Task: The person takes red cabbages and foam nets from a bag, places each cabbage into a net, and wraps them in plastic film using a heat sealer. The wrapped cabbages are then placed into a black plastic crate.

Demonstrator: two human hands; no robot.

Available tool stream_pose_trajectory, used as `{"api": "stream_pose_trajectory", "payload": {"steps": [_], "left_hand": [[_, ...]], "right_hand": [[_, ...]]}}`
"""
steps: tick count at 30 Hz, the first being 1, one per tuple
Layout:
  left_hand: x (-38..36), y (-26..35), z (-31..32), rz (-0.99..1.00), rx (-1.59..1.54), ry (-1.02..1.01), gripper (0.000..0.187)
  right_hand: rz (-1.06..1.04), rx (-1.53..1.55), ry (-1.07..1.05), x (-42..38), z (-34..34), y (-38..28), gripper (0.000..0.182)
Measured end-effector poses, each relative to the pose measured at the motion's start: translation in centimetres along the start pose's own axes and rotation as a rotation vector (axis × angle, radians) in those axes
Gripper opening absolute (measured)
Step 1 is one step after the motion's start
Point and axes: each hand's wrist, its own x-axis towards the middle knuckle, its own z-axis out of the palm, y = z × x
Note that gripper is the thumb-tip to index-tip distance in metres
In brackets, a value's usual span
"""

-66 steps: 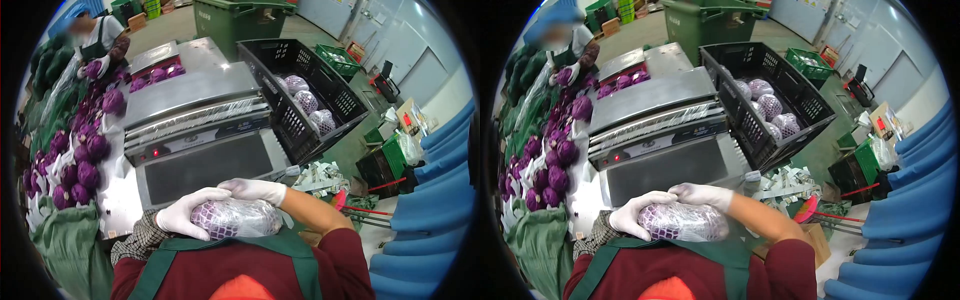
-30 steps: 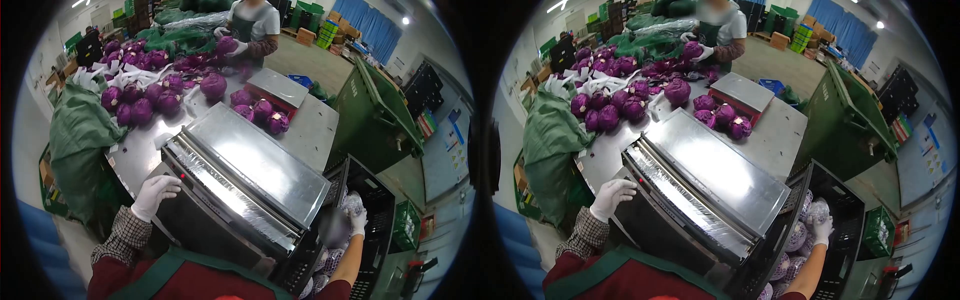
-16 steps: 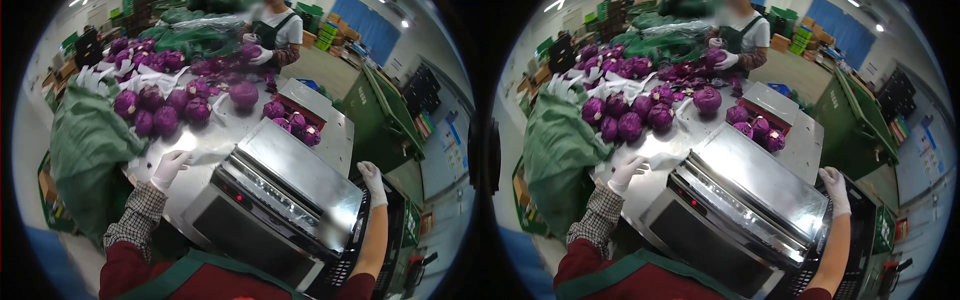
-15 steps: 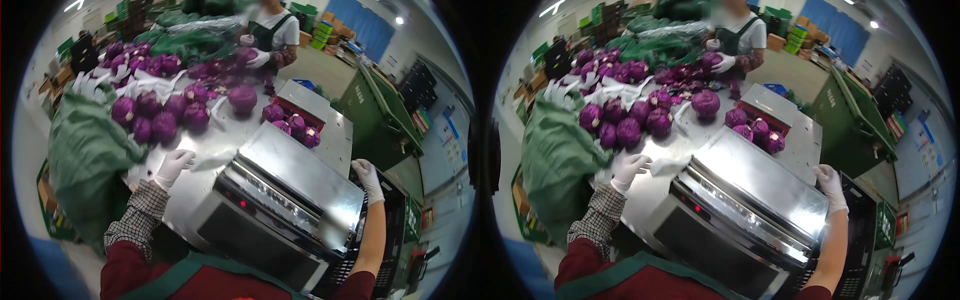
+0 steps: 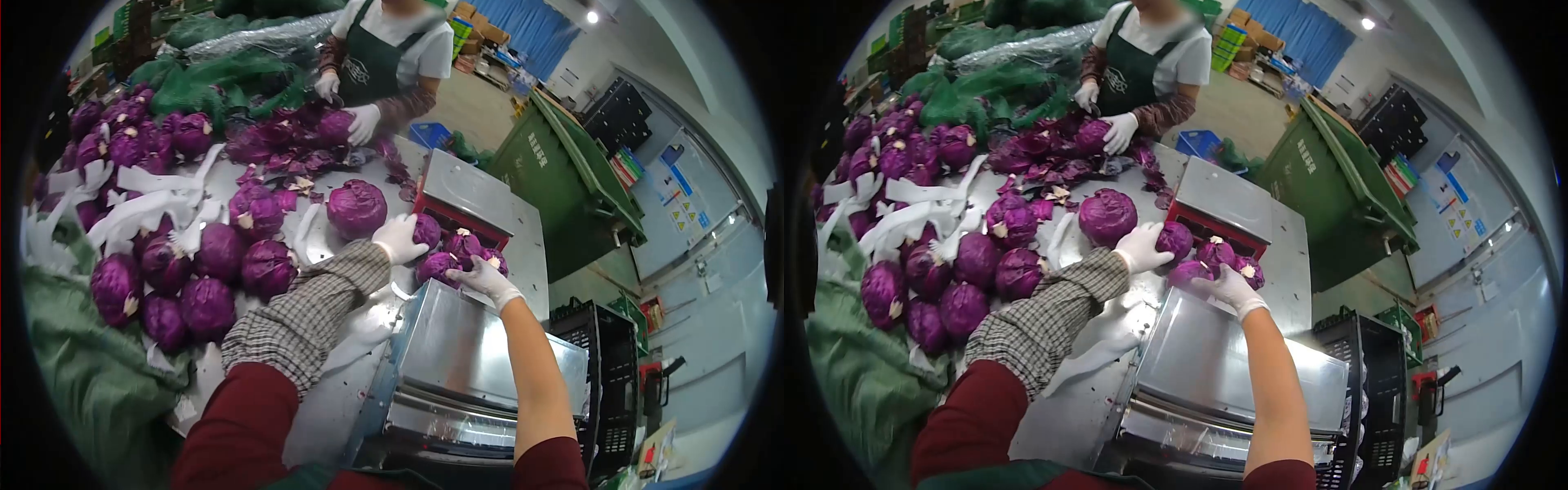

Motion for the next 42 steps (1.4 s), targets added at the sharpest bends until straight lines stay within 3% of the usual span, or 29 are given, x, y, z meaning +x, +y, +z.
{"api": "stream_pose_trajectory", "payload": {"steps": [2,4,5,6,8,12,14,17,19,20,22,24,26,29,30,32,34,36,37,38,39,40,41,42], "left_hand": [[3.4,-0.3,2.2,-0.009,0.014,0.050,0.078],[6.2,-0.6,3.4,-0.137,0.033,-0.114,0.090],[7.1,-1.1,4.6,-0.190,0.036,-0.134,0.100],[7.0,-0.9,4.4,-0.233,0.082,-0.191,0.107],[7.1,-1.9,5.8,-0.251,-0.046,-0.135,0.110],[6.8,-3.9,6.6,-0.298,-0.300,0.048,0.088],[6.0,-4.7,6.9,-0.284,-0.914,0.135,0.069],[4.1,-3.2,3.9,-0.492,-1.715,-0.015,0.071],[2.7,-1.4,1.6,-0.533,-1.901,-0.051,0.076],[2.1,-0.8,0.2,-0.537,-1.941,-0.077,0.076],[0.7,-0.2,-1.6,-0.489,-1.926,-0.136,0.073],[-0.8,0.6,-3.1,-0.460,-1.888,-0.173,0.072],[-2.3,1.9,-4.6,-0.459,-1.806,-0.132,0.070],[-4.3,4.2,-5.6,-0.333,-1.713,-0.124,0.067],[-5.5,6.2,-6.7,-0.408,-1.744,-0.010,0.041],[-6.4,5.9,-6.4,-0.147,-1.466,-0.071,0.044],[-8.0,8.2,-6.3,-0.044,-1.190,0.105,0.060],[-10.2,11.0,-8.3,0.165,-0.872,0.072,0.065],[-11.0,12.0,-8.8,0.140,-0.921,-0.050,0.070],[-12.7,14.2,-11.2,0.093,-0.548,-0.100,0.076],[-12.4,12.9,-7.1,0.385,-0.667,0.059,0.082],[-13.9,13.6,-6.3,0.346,-0.593,0.080,0.087],[-14.3,13.7,-4.9,0.425,-0.441,0.172,0.086],[-15.2,14.7,-5.7,0.349,-0.440,-0.031,0.090]], "right_hand": [[0.038,-0.017,-0.074,2.1,1.1,-0.6,0.090],[0.072,-0.120,-0.138,3.9,2.6,-0.7,0.095],[0.061,-0.204,-0.072,3.7,3.1,-1.1,0.104],[0.028,-0.121,-0.063,5.2,4.2,1.0,0.101],[0.156,-0.261,-0.081,4.5,3.7,-1.8,0.108],[0.166,-0.274,-0.062,4.8,4.5,-1.4,0.114],[0.163,-0.315,-0.043,4.7,4.5,-1.2,0.114],[0.116,-0.298,-0.027,4.7,4.6,-0.8,0.113],[0.061,-0.317,-0.015,4.2,4.1,-1.4,0.109],[0.038,-0.347,-0.026,3.4,3.4,-2.1,0.093],[0.006,-0.193,-0.152,3.6,0.8,-1.6,0.075],[-0.009,0.067,0.153,5.3,-1.2,2.8,0.070],[0.034,-0.368,0.305,4.2,-4.5,3.9,0.082],[0.038,-0.413,0.316,3.5,-6.1,7.0,0.096],[0.037,-0.425,0.307,3.4,-5.9,8.1,0.100],[-0.010,-0.440,0.275,4.7,-4.6,8.8,0.107],[-0.155,-0.255,0.218,7.3,-3.8,11.2,0.113],[-0.206,-0.439,0.169,9.0,-2.8,11.9,0.112],[-0.154,-0.365,0.235,7.1,-3.0,9.8,0.103],[-0.169,-0.274,0.272,8.1,-2.7,11.4,0.097],[-0.188,-0.183,0.308,9.3,-2.3,13.1,0.093],[-0.211,-0.093,0.343,10.6,-1.9,14.7,0.090],[-0.145,-0.233,0.376,9.4,-2.4,14.0,0.091],[0.016,-0.342,0.338,7.4,-2.9,11.8,0.088]]}}
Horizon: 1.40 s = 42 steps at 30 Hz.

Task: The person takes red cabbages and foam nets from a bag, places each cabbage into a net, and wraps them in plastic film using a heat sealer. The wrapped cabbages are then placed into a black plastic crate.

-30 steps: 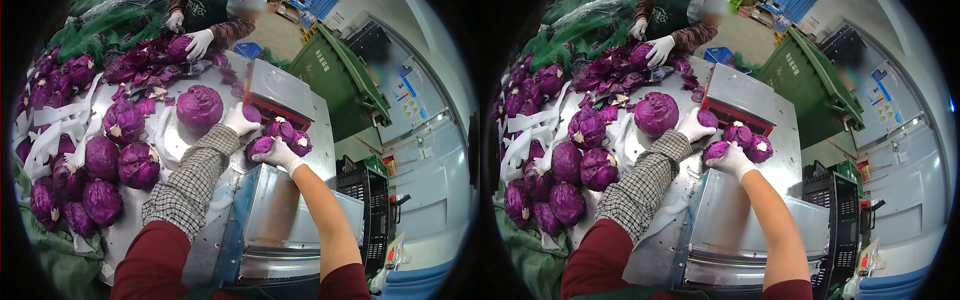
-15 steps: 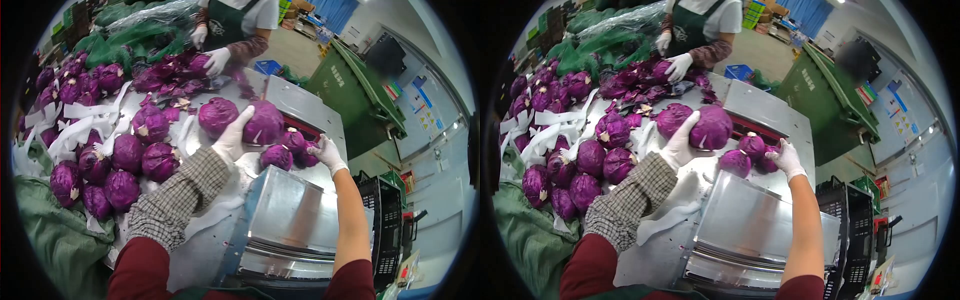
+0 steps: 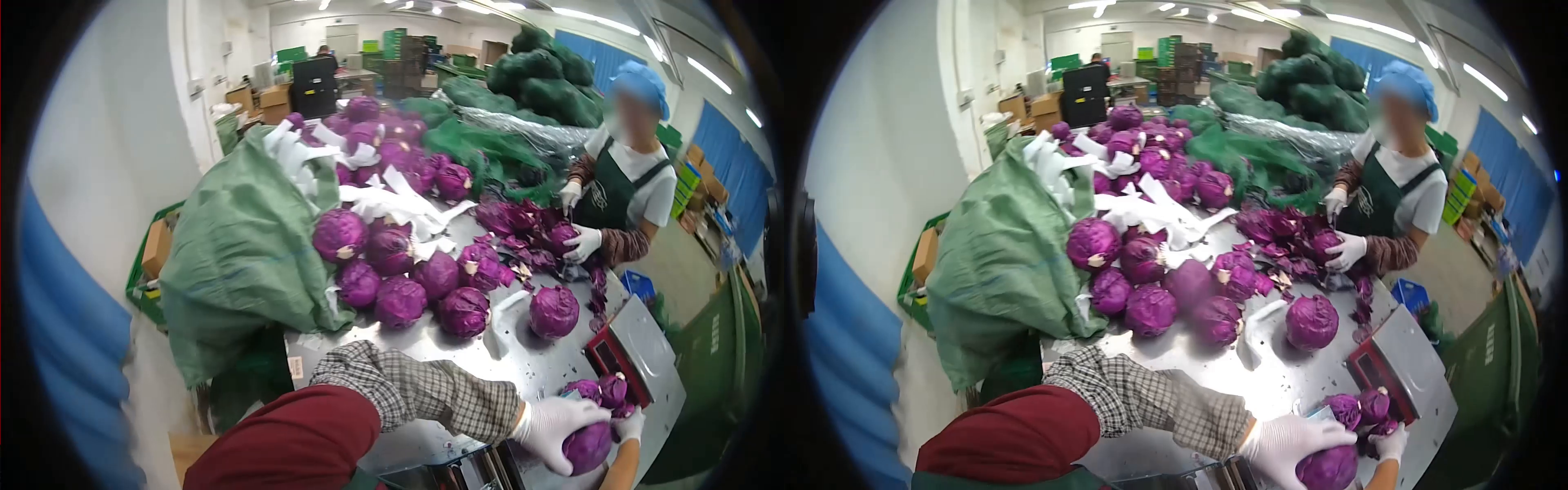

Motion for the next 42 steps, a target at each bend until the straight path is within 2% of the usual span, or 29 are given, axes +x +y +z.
{"api": "stream_pose_trajectory", "payload": {"steps": [1,4,5,6,7,8,10,12,14,15,18,19,20,21,22,23,24,26,27,28,30,31,34,36,37,38,39,41,42], "left_hand": [[-0.3,0.5,0.4,-0.023,0.040,-0.042,0.091],[-0.7,-0.3,3.0,0.013,0.160,-0.114,0.096],[-0.7,-0.6,3.3,0.041,0.184,-0.128,0.097],[-0.7,-0.4,3.4,0.068,0.208,-0.141,0.098],[-0.5,0.4,2.7,-0.004,0.205,-0.267,0.108],[-0.4,0.8,2.4,-0.005,0.275,-0.278,0.109],[-0.1,1.0,2.1,0.002,0.406,-0.313,0.110],[0.5,2.4,1.7,-0.161,0.388,-0.466,0.123],[0.9,4.4,1.4,-0.255,0.474,-0.549,0.127],[1.2,4.1,1.8,-0.240,0.483,-0.547,0.128],[1.5,3.3,2.3,-0.245,0.546,-0.531,0.130],[1.4,4.0,2.5,-0.294,0.602,-0.530,0.130],[1.2,4.9,2.4,-0.346,0.666,-0.528,0.129],[1.4,5.2,2.6,-0.357,0.670,-0.564,0.128],[1.8,5.0,3.0,-0.368,0.675,-0.597,0.126],[1.6,4.2,3.5,-0.291,0.662,-0.531,0.123],[1.7,3.5,4.0,-0.247,0.656,-0.484,0.115],[0.9,3.8,3.8,-0.216,0.598,-0.383,0.105],[0.3,3.7,3.9,-0.251,0.605,-0.288,0.082],[-0.9,3.6,3.6,-0.191,0.632,-0.170,0.050],[-3.2,3.5,1.9,-0.128,0.700,-0.090,0.028],[-5.1,3.6,0.7,-0.083,0.666,-0.033,0.024],[-11.3,2.6,-5.4,-0.037,0.619,0.037,0.019],[-15.8,3.1,-11.7,-0.183,0.583,0.163,0.018],[-17.9,2.6,-15.1,-0.336,0.579,0.270,0.020],[-19.6,0.7,-18.3,-0.232,0.779,0.553,0.022],[-21.6,-0.9,-22.0,-0.238,0.953,0.662,0.032],[-24.5,-3.3,-28.0,-0.509,0.996,0.658,0.046],[-25.7,-4.1,-30.3,-0.643,1.141,0.681,0.048]], "right_hand": [[-0.007,-0.019,0.040,-0.2,-0.1,0.6,0.083],[-0.111,0.479,-0.033,-2.1,-3.9,1.3,0.078],[-0.213,0.619,-0.054,-2.7,-4.9,2.1,0.074],[-0.274,0.708,-0.089,-4.1,-6.8,1.9,0.077],[-0.338,0.797,-0.126,-6.9,-9.1,1.0,0.079],[-0.399,0.882,-0.168,-10.3,-11.6,-0.1,0.082],[-0.531,0.778,-0.325,-20.7,-18.8,-5.6,0.053],[-0.477,0.666,-0.430,-25.7,-20.1,-6.0,0.072],[-0.567,0.524,-0.374,-28.1,-18.0,-3.7,0.070],[-0.522,0.502,-0.508,-30.2,-19.1,-5.7,0.077],[-0.709,0.272,-0.179,-30.5,-16.4,-3.5,0.094],[-0.736,0.140,-0.202,-29.7,-16.8,-3.0,0.105],[-0.421,0.232,-0.477,-31.9,-20.7,-7.4,0.103],[-0.617,0.567,-0.232,-27.9,-15.6,-2.0,0.088],[-0.759,0.309,-0.102,-27.7,-16.7,-3.7,0.091],[-0.804,0.319,-0.104,-28.6,-18.0,-6.7,0.081],[-0.731,0.503,-0.151,-28.7,-17.4,-8.7,0.074],[-0.698,0.681,-0.281,-26.9,-14.8,-10.2,0.068],[-0.701,0.596,-0.236,-26.8,-14.3,-10.7,0.068],[-0.700,0.510,-0.192,-26.8,-13.9,-11.1,0.067],[-0.680,0.389,-0.142,-27.0,-13.9,-11.7,0.067],[-0.663,0.355,-0.138,-27.0,-14.1,-11.9,0.067],[-0.602,0.305,-0.125,-26.4,-14.1,-12.4,0.067],[-0.519,0.308,-0.128,-27.0,-14.5,-13.7,0.067],[-0.499,0.252,-0.133,-28.2,-15.4,-15.2,0.068],[-0.475,0.209,-0.114,-28.2,-15.2,-15.9,0.070],[-0.448,0.162,-0.092,-28.2,-14.9,-15.9,0.071],[-0.371,0.088,-0.070,-28.4,-15.0,-16.6,0.077],[-0.334,0.104,-0.048,-28.2,-14.8,-16.8,0.077]]}}
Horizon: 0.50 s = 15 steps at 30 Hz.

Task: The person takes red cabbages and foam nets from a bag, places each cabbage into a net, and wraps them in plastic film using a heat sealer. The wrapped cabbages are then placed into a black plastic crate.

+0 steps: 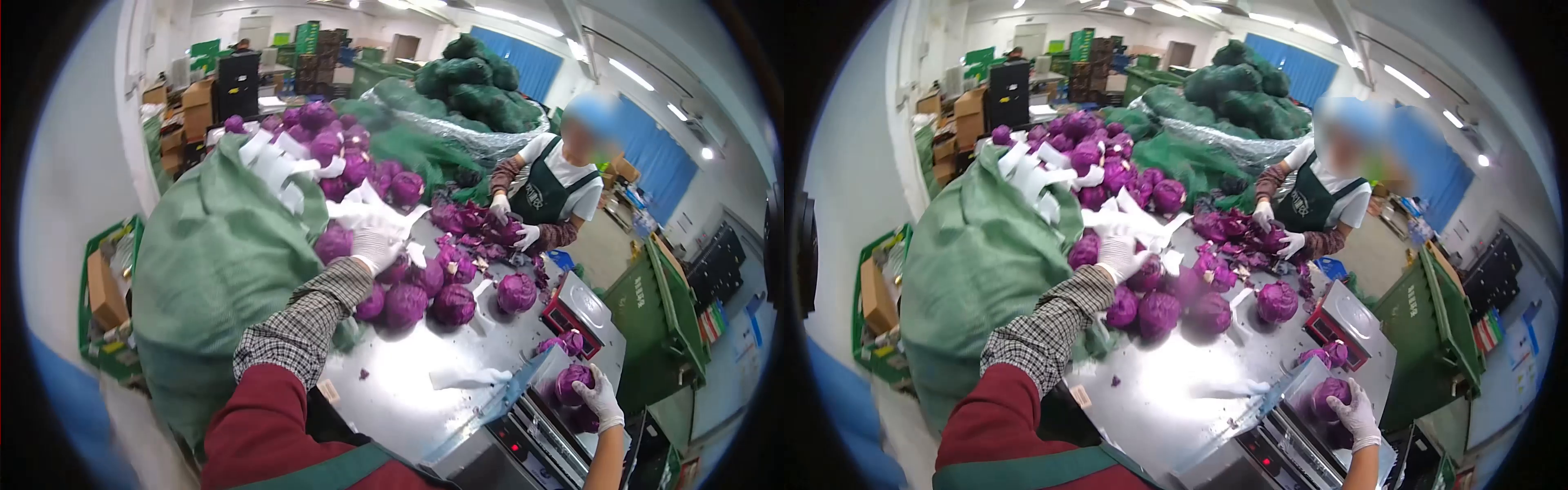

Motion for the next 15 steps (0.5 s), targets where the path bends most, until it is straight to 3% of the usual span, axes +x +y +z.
{"api": "stream_pose_trajectory", "payload": {"steps": [2,5,8,9,12,15], "left_hand": [[2.0,-4.4,3.6,-0.138,0.129,0.104,0.042],[3.9,-9.1,7.5,-0.037,0.085,0.035,0.032],[5.7,-7.7,6.4,0.052,-0.347,0.473,0.024],[5.7,-5.7,3.4,0.107,-0.430,0.593,0.017],[5.5,-2.5,-2.2,0.039,-0.613,0.499,0.021],[4.2,0.0,-3.9,0.034,-0.913,0.388,0.023]], "right_hand": [[0.074,0.020,0.039,0.1,0.6,0.2,0.079],[0.117,-0.012,0.075,-0.6,0.3,-1.6,0.076],[0.000,0.091,0.145,-0.9,0.6,-2.9,0.067],[-0.057,0.146,0.171,-1.1,0.6,-3.3,0.064],[-0.263,0.227,0.121,-3.0,-0.7,-12.5,0.051],[-0.254,0.376,-0.034,-6.0,-0.5,-20.2,0.047]]}}
